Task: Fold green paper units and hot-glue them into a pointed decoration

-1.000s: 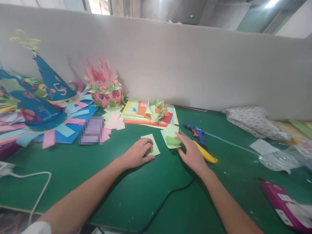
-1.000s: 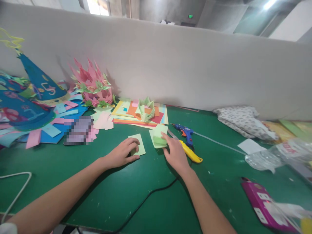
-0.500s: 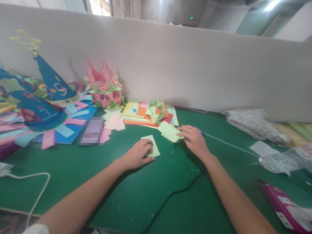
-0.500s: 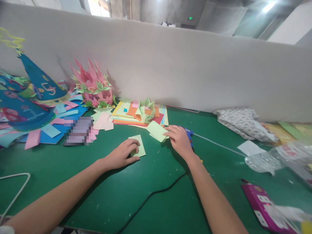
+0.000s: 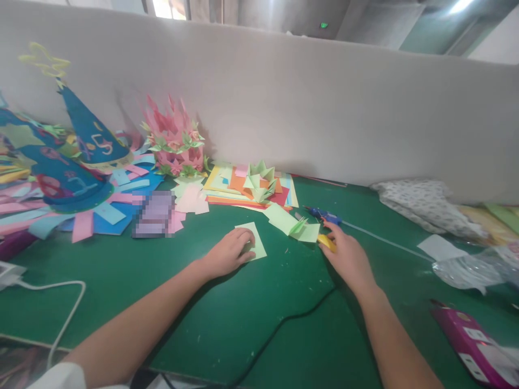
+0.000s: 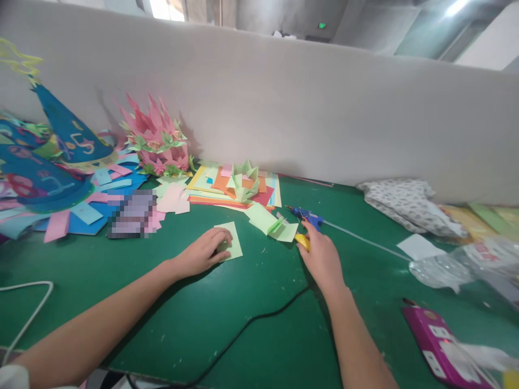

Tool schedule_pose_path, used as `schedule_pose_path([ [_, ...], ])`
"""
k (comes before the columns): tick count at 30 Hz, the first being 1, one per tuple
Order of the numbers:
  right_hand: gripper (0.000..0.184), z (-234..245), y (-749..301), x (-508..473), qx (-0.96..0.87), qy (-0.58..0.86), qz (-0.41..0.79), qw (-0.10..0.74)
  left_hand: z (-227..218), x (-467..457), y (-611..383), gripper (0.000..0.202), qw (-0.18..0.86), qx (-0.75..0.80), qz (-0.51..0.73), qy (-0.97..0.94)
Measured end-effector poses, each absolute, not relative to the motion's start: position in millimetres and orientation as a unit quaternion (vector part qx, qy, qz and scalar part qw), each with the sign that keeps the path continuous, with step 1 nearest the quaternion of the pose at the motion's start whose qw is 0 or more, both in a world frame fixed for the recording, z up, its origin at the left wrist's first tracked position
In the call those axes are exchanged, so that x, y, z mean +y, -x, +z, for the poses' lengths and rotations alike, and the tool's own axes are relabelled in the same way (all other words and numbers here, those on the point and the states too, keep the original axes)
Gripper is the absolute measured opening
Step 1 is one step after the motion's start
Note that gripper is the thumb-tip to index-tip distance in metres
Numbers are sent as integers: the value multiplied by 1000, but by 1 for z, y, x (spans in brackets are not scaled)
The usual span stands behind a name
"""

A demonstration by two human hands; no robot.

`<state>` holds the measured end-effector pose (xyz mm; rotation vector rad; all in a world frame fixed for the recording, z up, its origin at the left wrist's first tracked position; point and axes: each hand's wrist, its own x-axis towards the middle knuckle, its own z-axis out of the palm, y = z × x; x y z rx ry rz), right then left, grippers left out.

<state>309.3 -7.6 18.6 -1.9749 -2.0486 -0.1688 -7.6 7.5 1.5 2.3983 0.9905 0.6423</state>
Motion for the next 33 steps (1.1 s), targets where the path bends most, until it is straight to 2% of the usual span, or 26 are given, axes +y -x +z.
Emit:
schedule_pose_path([
  [6, 40, 48, -306, -17, -654, 695, -157, 253, 2, 6, 9, 37, 251, 383, 223, -861],
  [9, 30, 53, -297, -25, -702, 631, -117, 310, 2, 5, 9, 39, 252, 388, 228, -857],
  [11, 28, 50, -288, -29, -740, 603, -12, 298, 2, 5, 9, 41, 256, 395, 231, -852],
  [14, 31, 42, -276, -31, -770, 578, 138, 230, 1, 6, 9, 43, 256, 399, 234, -848],
  [17, 33, 37, -268, -31, -786, 553, 205, 184, 2, 6, 9, 42, 261, 398, 235, -847],
  [20, 36, 35, -264, -30, -787, 554, 211, 170, 2, 5, 8, 41, 270, 392, 237, -847],
  [26, 42, 29, -259, -25, -807, 560, 122, 140, 6, 3, 9, 34, 282, 357, 249, -855],
  [33, 33, 19, -255, -22, -839, 508, 99, 167, 10, 2, 8, 26, 269, 328, 259, -868],
])
